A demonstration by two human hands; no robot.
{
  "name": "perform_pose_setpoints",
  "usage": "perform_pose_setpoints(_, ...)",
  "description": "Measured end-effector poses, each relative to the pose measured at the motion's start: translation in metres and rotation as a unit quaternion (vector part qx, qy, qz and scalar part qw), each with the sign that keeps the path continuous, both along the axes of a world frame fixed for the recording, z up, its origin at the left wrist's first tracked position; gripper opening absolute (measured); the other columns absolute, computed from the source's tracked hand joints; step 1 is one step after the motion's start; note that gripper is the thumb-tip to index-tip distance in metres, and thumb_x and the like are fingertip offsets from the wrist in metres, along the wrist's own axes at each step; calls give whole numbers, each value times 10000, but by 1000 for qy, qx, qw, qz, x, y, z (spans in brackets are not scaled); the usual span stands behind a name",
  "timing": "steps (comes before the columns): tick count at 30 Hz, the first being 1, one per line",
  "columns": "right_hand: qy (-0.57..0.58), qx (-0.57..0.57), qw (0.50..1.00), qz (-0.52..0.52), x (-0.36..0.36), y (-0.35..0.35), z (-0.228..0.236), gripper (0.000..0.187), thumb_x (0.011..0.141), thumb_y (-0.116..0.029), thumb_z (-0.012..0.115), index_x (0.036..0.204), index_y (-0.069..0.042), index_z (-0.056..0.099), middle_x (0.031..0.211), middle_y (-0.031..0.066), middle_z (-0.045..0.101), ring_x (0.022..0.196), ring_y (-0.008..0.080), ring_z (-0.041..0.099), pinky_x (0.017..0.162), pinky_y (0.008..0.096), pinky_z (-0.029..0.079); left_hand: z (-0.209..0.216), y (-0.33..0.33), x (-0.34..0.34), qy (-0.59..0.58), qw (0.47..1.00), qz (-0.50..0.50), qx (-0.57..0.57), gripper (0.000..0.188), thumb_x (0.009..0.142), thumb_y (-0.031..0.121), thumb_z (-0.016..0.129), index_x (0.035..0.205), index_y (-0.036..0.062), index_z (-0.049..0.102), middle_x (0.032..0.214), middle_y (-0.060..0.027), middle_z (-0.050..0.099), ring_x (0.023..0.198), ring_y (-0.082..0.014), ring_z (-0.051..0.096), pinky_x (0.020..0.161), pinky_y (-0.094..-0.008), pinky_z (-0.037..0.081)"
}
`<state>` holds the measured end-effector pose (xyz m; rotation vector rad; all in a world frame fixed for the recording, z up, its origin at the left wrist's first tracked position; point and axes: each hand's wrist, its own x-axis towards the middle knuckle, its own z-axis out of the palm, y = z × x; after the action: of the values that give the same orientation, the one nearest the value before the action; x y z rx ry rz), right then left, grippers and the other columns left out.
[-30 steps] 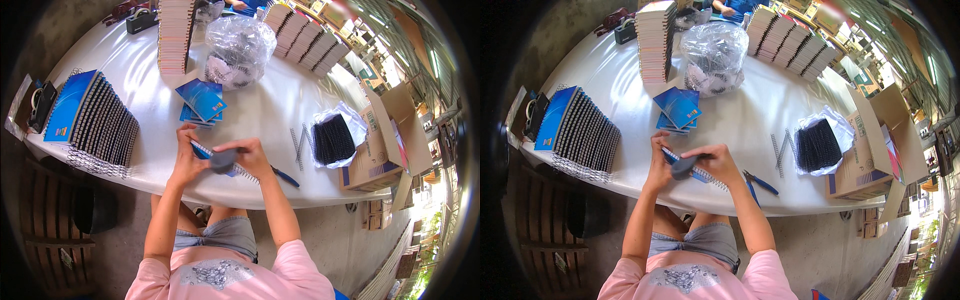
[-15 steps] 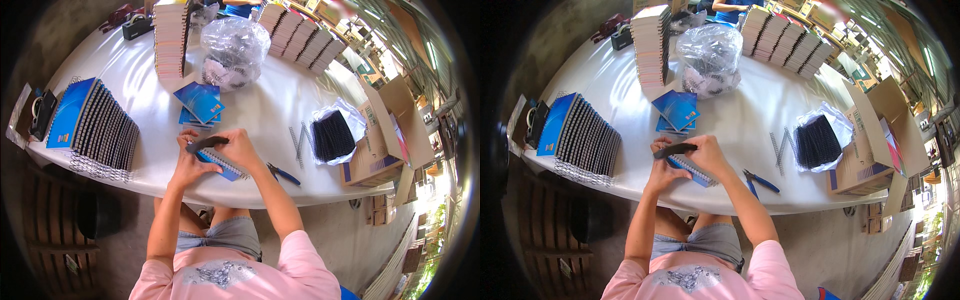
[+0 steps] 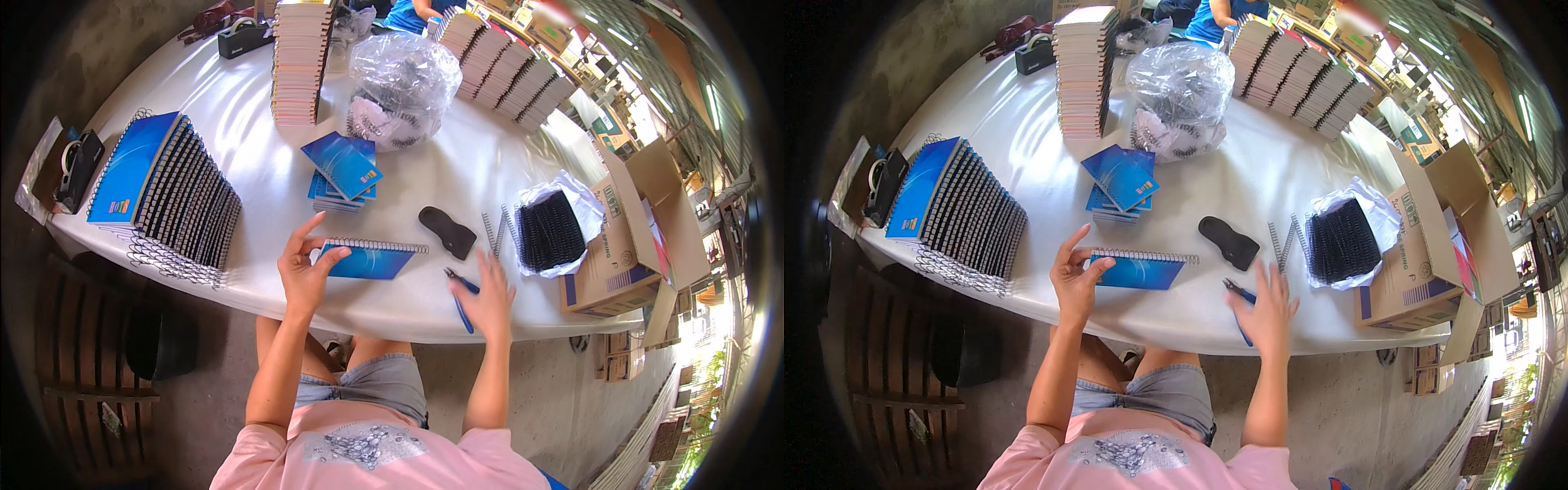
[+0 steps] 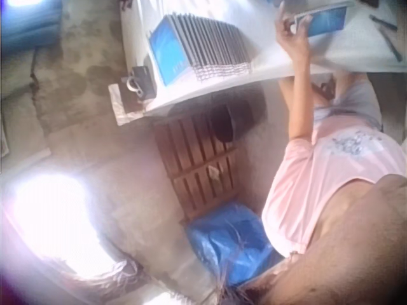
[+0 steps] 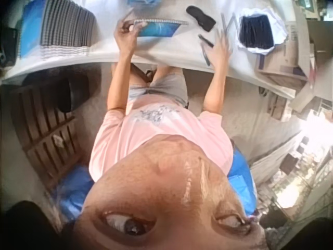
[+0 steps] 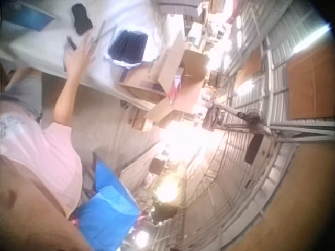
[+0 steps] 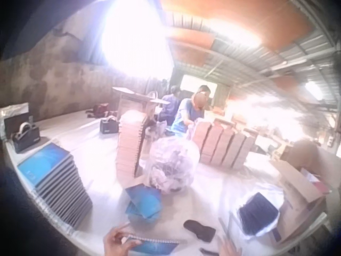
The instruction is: The person picks up spiral-bound notebooks and uses pliers to trim and adjust the metal coil ends of the binding before stacking the finished notebooks.
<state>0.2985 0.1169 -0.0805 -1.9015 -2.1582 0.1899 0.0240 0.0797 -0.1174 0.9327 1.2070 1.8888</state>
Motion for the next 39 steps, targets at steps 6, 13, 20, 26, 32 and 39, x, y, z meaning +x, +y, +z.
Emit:
perform_pose_setpoints(6, -31, 165, 986, 16, 19, -38, -57, 485, 870, -369, 570, 1316, -199, 490, 1250, 111, 479, 1122, 317, 450, 936, 482, 332, 6, -5, 22, -5, 998, 54, 19, 331, 712, -76, 722, 1030, -48, 636, 877, -91, 662, 819, -135, 611, 782, -247, 495)
perform_pose_setpoints(13, 195, 136, 963, 130, -71, -70, 20, 309, 867, -284, 601, 1162, -200, 635, 1121, 85, 542, 1035, 275, 490, 924, 405, 325, 2, -15, 22, -53, 998, 27, 6, 208, 676, -6, 780, 870, -8, 705, 916, -79, 680, 788, -108, 599, 746, -230, 484)
perform_pose_setpoints(20, 163, 172, 948, 210, -102, -71, 44, 313, 840, -257, 639, 1149, -208, 642, 1144, 71, 526, 1064, 256, 485, 947, 410, 281, 6, -15, 24, 30, 995, 56, 76, 222, 688, -48, 747, 901, -6, 699, 885, -100, 673, 856, -161, 609, 751, -257, 501)
perform_pose_setpoints(26, 197, 105, 949, 224, -106, -67, 44, 303, 848, -260, 631, 1144, -201, 641, 1075, 86, 554, 998, 264, 521, 863, 397, 359, 4, -16, 22, 119, 984, 86, 101, 270, 674, -121, 702, 920, -9, 693, 885, -115, 669, 877, -189, 612, 735, -282, 515)
perform_pose_setpoints(32, 644, -429, 626, 99, -96, -58, 31, 352, 907, -243, 563, 1222, -85, 555, 975, 104, 597, 837, 207, 594, 685, 322, 473, 2, -19, 21, 146, 975, 94, 137, 274, 669, -128, 696, 919, -16, 690, 875, -123, 666, 855, -189, 616, 716, -275, 518)
perform_pose_setpoints(39, 407, -57, 893, 182, -74, -56, 16, 337, 918, -217, 522, 1212, -53, 541, 1110, 126, 532, 1052, 252, 504, 956, 326, 356, 27, -18, 21, -137, 985, 91, 55, 381, 745, -67, 710, 1103, -36, 585, 910, -111, 670, 817, -110, 611, 687, -223, 510)
